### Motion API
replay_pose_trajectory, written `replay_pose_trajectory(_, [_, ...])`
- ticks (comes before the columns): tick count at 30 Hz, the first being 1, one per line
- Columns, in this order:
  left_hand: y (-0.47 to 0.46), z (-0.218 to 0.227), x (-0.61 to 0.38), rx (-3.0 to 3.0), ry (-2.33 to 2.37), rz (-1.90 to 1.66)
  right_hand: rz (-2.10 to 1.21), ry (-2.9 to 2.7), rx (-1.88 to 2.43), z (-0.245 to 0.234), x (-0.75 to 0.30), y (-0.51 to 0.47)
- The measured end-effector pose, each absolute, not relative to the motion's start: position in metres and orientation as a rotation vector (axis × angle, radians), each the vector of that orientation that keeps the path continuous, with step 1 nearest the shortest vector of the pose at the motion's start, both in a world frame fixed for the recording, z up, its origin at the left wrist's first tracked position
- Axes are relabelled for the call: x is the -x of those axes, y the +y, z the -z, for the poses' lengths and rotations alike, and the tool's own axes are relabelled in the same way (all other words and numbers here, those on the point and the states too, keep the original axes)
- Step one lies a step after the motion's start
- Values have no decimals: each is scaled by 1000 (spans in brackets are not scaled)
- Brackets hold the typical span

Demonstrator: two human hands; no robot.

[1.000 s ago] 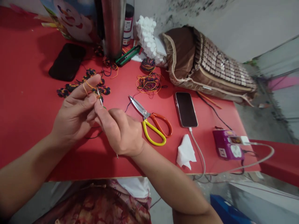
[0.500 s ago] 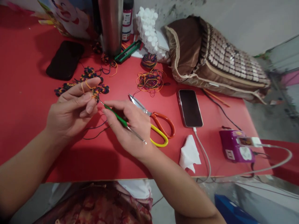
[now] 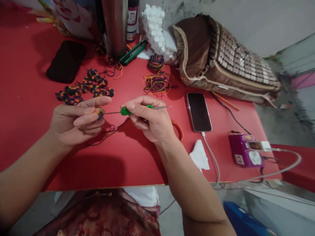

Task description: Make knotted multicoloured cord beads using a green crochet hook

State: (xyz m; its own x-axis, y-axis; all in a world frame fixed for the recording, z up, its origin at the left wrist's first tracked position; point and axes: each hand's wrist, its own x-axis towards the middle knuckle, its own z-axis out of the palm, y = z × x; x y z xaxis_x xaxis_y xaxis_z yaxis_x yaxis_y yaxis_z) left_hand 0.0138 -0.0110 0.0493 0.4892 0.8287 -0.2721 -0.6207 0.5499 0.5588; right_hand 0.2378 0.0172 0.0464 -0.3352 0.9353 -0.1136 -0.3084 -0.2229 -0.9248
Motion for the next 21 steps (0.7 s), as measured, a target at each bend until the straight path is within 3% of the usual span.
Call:
replay_pose_trajectory(7, [-14,-44,-24,-412,486,-884,-1991,-937,675,-37,-225,11])
replay_pose_trajectory(21, [-16,-43,-38,-356,594,-1242,-1477,-941,723,-28,-199,-14])
